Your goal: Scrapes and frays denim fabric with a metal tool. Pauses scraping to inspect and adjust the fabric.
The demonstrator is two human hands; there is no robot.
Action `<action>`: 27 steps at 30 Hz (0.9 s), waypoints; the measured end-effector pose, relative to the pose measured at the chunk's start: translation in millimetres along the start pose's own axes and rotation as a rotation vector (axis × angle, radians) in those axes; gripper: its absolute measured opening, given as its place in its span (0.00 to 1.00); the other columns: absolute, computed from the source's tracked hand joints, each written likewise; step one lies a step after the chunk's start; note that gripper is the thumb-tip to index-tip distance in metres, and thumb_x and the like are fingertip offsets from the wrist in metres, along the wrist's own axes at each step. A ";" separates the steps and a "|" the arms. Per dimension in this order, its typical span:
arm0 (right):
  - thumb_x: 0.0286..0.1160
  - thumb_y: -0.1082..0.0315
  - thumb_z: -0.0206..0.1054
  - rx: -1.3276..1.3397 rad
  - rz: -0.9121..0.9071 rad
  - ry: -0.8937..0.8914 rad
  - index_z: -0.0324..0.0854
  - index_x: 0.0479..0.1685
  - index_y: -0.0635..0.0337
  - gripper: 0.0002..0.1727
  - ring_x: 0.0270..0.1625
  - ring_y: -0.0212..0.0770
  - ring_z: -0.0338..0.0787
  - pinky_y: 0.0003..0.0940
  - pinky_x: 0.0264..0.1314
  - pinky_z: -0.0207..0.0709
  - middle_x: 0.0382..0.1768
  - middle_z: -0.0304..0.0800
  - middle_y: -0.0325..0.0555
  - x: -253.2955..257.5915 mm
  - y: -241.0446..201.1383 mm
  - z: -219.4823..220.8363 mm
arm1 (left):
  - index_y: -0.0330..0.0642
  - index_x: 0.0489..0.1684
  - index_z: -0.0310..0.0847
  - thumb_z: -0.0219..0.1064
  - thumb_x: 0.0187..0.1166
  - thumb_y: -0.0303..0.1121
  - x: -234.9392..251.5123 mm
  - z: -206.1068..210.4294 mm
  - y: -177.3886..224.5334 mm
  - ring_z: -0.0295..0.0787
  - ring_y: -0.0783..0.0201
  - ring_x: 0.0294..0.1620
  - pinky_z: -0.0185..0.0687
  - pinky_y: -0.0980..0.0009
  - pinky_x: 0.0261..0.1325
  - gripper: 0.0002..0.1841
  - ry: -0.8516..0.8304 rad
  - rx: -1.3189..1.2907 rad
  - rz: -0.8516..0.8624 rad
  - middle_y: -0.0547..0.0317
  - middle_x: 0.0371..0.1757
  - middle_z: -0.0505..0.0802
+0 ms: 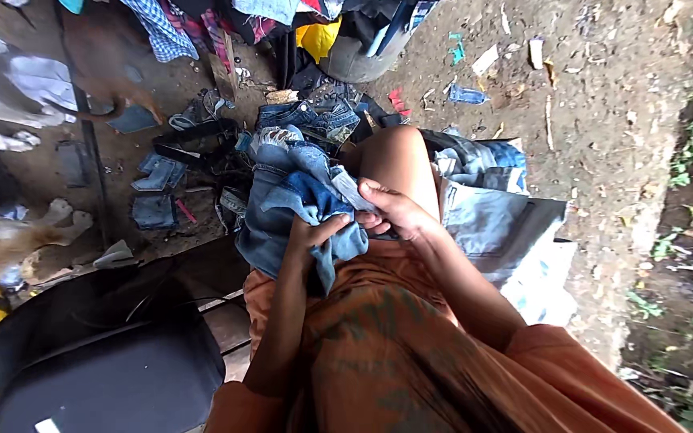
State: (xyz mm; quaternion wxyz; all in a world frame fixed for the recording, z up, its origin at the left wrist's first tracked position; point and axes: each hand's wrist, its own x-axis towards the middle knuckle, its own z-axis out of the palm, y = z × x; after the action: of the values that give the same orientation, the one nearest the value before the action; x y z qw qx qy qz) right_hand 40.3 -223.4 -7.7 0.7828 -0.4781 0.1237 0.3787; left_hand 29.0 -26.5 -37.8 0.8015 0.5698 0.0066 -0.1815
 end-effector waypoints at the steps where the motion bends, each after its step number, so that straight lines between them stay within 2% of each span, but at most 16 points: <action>1: 0.87 0.43 0.52 0.032 0.025 -0.031 0.73 0.44 0.43 0.16 0.11 0.19 0.66 0.12 0.11 0.59 0.16 0.73 0.29 1.2 -2.9 -2.4 | 0.47 0.46 0.85 0.74 0.58 0.15 0.6 0.0 0.7 0.91 0.79 0.41 0.89 0.77 0.50 0.20 0.003 -0.011 0.006 0.73 0.38 0.95; 3: 0.86 0.39 0.53 -0.027 0.004 -0.007 0.75 0.45 0.42 0.19 0.12 0.19 0.66 0.11 0.12 0.59 0.17 0.73 0.27 -1.5 -5.6 -1.4 | 0.48 0.45 0.85 0.73 0.58 0.14 -0.5 1.6 4.6 0.92 0.79 0.40 0.89 0.77 0.49 0.20 0.035 -0.026 -0.015 0.74 0.37 0.95; 5: 0.88 0.44 0.51 -0.244 -0.126 0.088 0.76 0.45 0.43 0.17 0.15 0.17 0.65 0.12 0.16 0.57 0.18 0.72 0.24 -11.0 -2.5 4.1 | 0.48 0.44 0.86 0.72 0.59 0.13 -2.3 3.8 8.5 0.91 0.80 0.39 0.89 0.77 0.48 0.19 0.068 -0.031 -0.037 0.74 0.36 0.95; 6: 0.88 0.49 0.52 -0.374 -0.222 0.143 0.80 0.49 0.45 0.15 0.18 0.17 0.67 0.13 0.20 0.60 0.20 0.73 0.24 -16.6 2.2 5.9 | 0.47 0.43 0.86 0.72 0.58 0.12 -2.4 4.8 9.0 0.91 0.80 0.39 0.89 0.78 0.48 0.19 0.075 -0.032 -0.028 0.74 0.36 0.95; 8: 0.85 0.57 0.58 -0.610 -0.391 0.209 0.82 0.67 0.53 0.19 0.26 0.21 0.75 0.19 0.31 0.72 0.26 0.78 0.30 -27.1 14.0 5.9 | 0.47 0.44 0.85 0.73 0.57 0.12 -2.0 5.7 7.5 0.91 0.81 0.39 0.89 0.79 0.49 0.20 0.077 -0.036 0.004 0.75 0.36 0.95; 9: 0.84 0.57 0.61 -0.731 -0.451 0.236 0.79 0.72 0.55 0.22 0.27 0.23 0.77 0.23 0.32 0.76 0.28 0.81 0.34 -30.2 20.5 5.3 | 0.47 0.43 0.85 0.74 0.57 0.13 -1.6 5.8 5.6 0.91 0.81 0.40 0.89 0.79 0.49 0.20 0.077 -0.039 0.020 0.76 0.36 0.95; 11: 0.84 0.52 0.63 -0.929 -0.525 0.312 0.77 0.76 0.54 0.26 0.28 0.30 0.82 0.33 0.33 0.80 0.30 0.87 0.40 -32.6 31.6 5.2 | 0.49 0.41 0.86 0.76 0.58 0.16 -1.1 5.6 2.6 0.90 0.82 0.40 0.88 0.80 0.48 0.18 0.078 -0.038 0.028 0.76 0.36 0.95; 14: 0.84 0.50 0.63 -1.080 -0.595 0.410 0.78 0.76 0.52 0.26 0.34 0.41 0.90 0.47 0.36 0.84 0.38 0.92 0.46 -30.3 41.2 4.4 | 0.50 0.44 0.87 0.76 0.59 0.16 -2.2 4.1 1.5 0.91 0.81 0.42 0.88 0.78 0.50 0.18 0.035 -0.055 0.043 0.75 0.38 0.95; 17: 0.84 0.51 0.63 -1.132 -0.702 0.438 0.80 0.72 0.57 0.25 0.39 0.44 0.93 0.46 0.41 0.86 0.43 0.93 0.49 -23.5 48.2 4.0 | 0.51 0.44 0.87 0.76 0.57 0.15 -5.0 -0.2 1.4 0.91 0.81 0.44 0.88 0.78 0.52 0.20 -0.014 -0.052 0.054 0.77 0.40 0.95; 21: 0.81 0.54 0.66 -1.074 -0.788 0.511 0.84 0.58 0.64 0.21 0.40 0.43 0.93 0.44 0.39 0.86 0.41 0.92 0.51 -4.4 56.9 12.4 | 0.51 0.39 0.86 0.74 0.57 0.16 -3.5 -0.7 -3.5 0.89 0.83 0.39 0.87 0.80 0.47 0.18 -0.019 -0.024 0.062 0.78 0.35 0.93; 23: 0.82 0.55 0.66 -0.916 -0.723 0.525 0.83 0.52 0.62 0.18 0.35 0.36 0.89 0.38 0.37 0.84 0.35 0.90 0.45 4.4 56.6 17.5 | 0.49 0.40 0.87 0.75 0.58 0.17 -0.2 1.0 -3.9 0.89 0.82 0.39 0.88 0.79 0.47 0.16 0.007 -0.008 0.067 0.76 0.35 0.93; 25: 0.86 0.59 0.61 -0.687 -0.629 0.480 0.79 0.41 0.56 0.10 0.26 0.26 0.79 0.26 0.31 0.76 0.25 0.80 0.35 8.2 49.1 20.8 | 0.44 0.42 0.87 0.75 0.57 0.16 1.3 2.1 -6.9 0.90 0.80 0.40 0.89 0.77 0.48 0.17 0.016 0.018 0.079 0.74 0.36 0.94; 26: 0.88 0.60 0.57 -0.556 -0.581 0.444 0.74 0.35 0.52 0.11 0.21 0.22 0.73 0.19 0.26 0.70 0.19 0.73 0.30 9.4 43.8 21.5 | 0.43 0.44 0.86 0.74 0.57 0.16 1.6 2.4 -8.9 0.90 0.80 0.41 0.89 0.76 0.49 0.17 0.004 0.023 0.089 0.73 0.37 0.94; 27: 0.90 0.58 0.53 -0.435 -0.505 0.392 0.72 0.33 0.49 0.14 0.17 0.20 0.69 0.16 0.22 0.65 0.16 0.70 0.28 8.9 36.9 20.6 | 0.44 0.44 0.86 0.75 0.57 0.16 2.0 2.9 -9.1 0.91 0.80 0.41 0.89 0.76 0.49 0.17 0.001 0.015 0.090 0.73 0.38 0.94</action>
State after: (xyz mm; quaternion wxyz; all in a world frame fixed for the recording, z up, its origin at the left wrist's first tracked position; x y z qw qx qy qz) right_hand 16.7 -192.4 -26.2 0.6931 -0.7118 0.0659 0.0927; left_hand 27.6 -32.4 -45.6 0.8045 0.5757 -0.0201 -0.1450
